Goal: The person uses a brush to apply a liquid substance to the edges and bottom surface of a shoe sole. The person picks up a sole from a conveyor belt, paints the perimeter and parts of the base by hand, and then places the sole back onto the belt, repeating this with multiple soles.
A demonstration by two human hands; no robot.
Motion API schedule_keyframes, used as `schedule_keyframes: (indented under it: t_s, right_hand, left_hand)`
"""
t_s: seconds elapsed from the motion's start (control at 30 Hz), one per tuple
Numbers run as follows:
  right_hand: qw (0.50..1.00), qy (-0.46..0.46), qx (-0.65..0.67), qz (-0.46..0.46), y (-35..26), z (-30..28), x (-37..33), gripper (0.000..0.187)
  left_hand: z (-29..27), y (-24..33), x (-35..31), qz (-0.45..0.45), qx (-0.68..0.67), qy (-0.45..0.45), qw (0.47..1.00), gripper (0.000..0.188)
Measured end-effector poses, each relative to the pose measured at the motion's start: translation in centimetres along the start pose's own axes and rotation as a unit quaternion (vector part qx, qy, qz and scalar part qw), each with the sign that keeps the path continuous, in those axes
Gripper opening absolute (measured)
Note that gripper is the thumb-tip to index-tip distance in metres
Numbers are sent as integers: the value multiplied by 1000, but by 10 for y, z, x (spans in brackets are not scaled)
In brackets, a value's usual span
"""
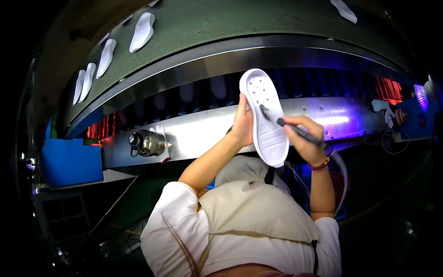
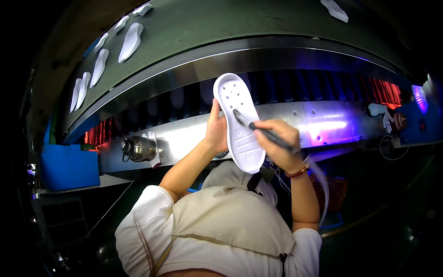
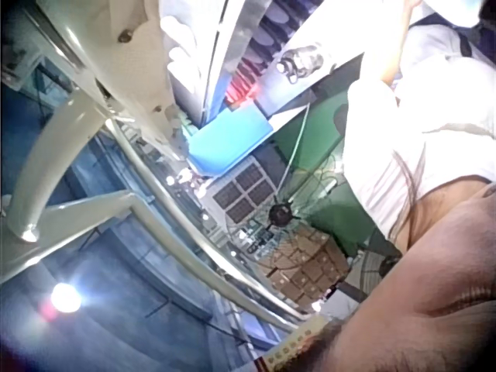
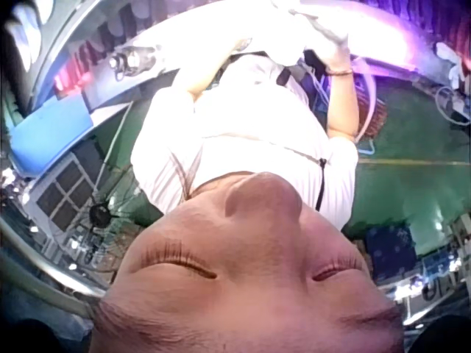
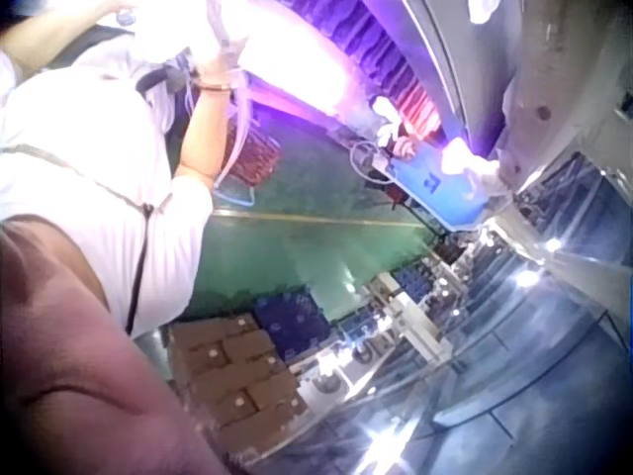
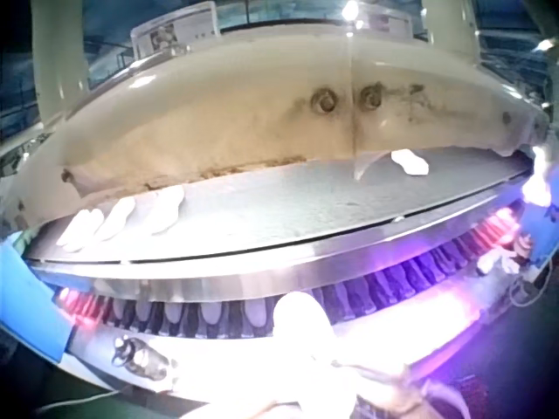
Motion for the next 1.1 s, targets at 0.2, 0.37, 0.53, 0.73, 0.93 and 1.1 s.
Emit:
schedule_keyframes:
  t_s: [0.2, 0.37, 0.53, 0.73, 0.93, 1.1]
  right_hand:
    - [970, -200, -27, -134, -47, 7, -26, 17]
    - [999, -9, 41, 15, -26, -3, 4, 16]
    - [985, -127, 116, -7, -31, -2, -13, 20]
    - [967, -218, 121, -58, -31, 4, -20, 19]
    - [909, -27, 367, 195, 9, 9, -17, 19]
    - [945, -61, 273, 168, -8, 20, -27, 19]
  left_hand:
    - [-17, 23, -5, 44, -63, 17, 997, 85]
    - [15, 21, -10, 58, -104, -19, 993, 83]
    - [7, 41, -17, 61, -127, -56, 988, 82]
    - [13, 52, -18, 81, -62, -64, 993, 69]
    - [34, 59, -27, 175, -34, 17, 984, 63]
    - [23, 35, -25, 161, -61, -6, 985, 60]
Point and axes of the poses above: each hand's wrist, its own x-axis towards the middle knuckle, its own z-axis out of the palm, y = z × x, the point moved 5 cm from there along x, towards the middle knuckle, and after that the axes turned 14 degrees about y, right-handed, at the moved point
